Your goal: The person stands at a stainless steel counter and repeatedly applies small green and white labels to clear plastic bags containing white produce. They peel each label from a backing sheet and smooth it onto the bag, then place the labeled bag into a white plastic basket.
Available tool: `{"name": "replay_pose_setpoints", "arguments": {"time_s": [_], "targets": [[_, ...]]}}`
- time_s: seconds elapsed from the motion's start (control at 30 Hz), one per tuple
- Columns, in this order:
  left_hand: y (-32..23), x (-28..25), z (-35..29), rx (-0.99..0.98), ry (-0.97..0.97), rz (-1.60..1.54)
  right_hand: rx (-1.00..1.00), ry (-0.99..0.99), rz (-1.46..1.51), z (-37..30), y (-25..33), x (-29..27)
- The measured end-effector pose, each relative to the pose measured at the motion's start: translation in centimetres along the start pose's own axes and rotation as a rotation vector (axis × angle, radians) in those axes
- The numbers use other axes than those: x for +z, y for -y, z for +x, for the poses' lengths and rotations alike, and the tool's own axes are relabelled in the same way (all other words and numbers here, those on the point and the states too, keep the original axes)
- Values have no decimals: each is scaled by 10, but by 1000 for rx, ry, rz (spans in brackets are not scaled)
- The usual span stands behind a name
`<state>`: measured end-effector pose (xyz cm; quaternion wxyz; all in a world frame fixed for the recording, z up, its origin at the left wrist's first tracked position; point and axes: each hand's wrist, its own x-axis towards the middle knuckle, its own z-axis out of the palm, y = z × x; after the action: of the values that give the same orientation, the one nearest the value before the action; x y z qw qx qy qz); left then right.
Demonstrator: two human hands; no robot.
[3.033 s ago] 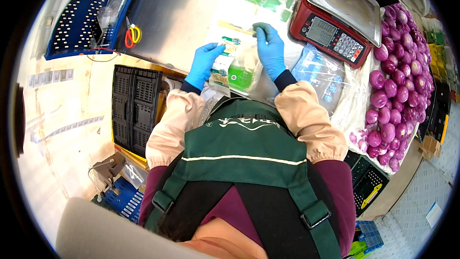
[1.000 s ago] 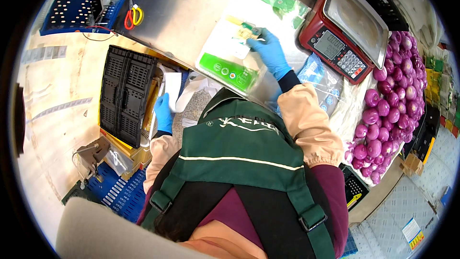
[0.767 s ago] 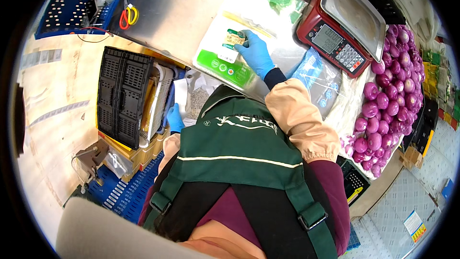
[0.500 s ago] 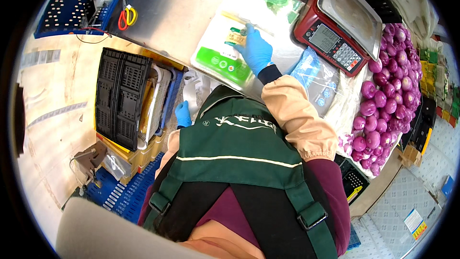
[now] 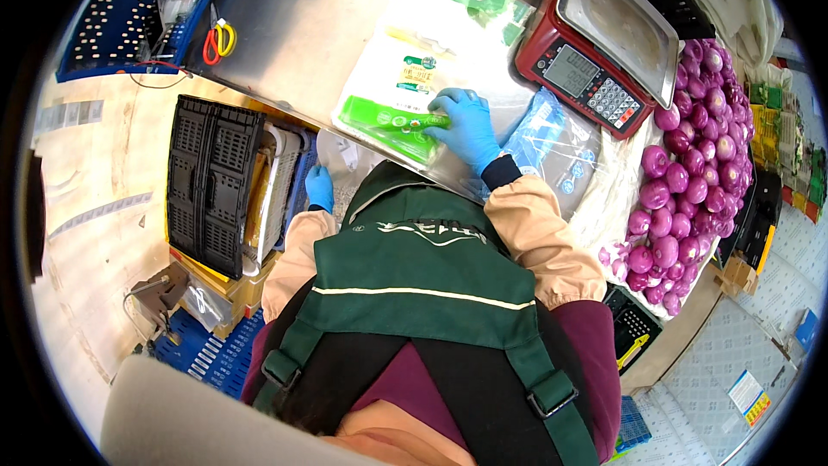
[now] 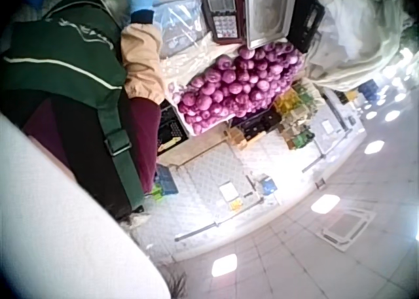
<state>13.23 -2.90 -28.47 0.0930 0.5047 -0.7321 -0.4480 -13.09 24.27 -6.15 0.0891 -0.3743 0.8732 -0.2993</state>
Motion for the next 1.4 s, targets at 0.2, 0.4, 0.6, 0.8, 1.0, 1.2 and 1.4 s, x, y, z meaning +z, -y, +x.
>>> {"name": "replay_pose_setpoints", "arguments": {"time_s": [0.2, 0.4, 0.6, 0.8, 1.0, 1.2, 1.4], "targets": [[-15, 25, 9, 108, -36, 79, -45, -64, -44, 7, -5, 5], [-24, 29, 0, 29, 37, 23, -177, -28, 9, 18, -15, 2], [-13, 31, 12, 27, 67, -1, -139, 139, 99, 30, -16, -10], [-26, 30, 6, 54, 130, -32, 91, 218, 380, 54, -28, -40], [1, 33, 12, 34, 94, -14, 349, 48, 643, 105, -60, -89], [-17, 31, 7, 83, -37, 10, 137, -939, 129, 115, -65, -80], [1, 24, -3, -90, 188, 207, -18, -220, 182, 57, -8, -23]]}}
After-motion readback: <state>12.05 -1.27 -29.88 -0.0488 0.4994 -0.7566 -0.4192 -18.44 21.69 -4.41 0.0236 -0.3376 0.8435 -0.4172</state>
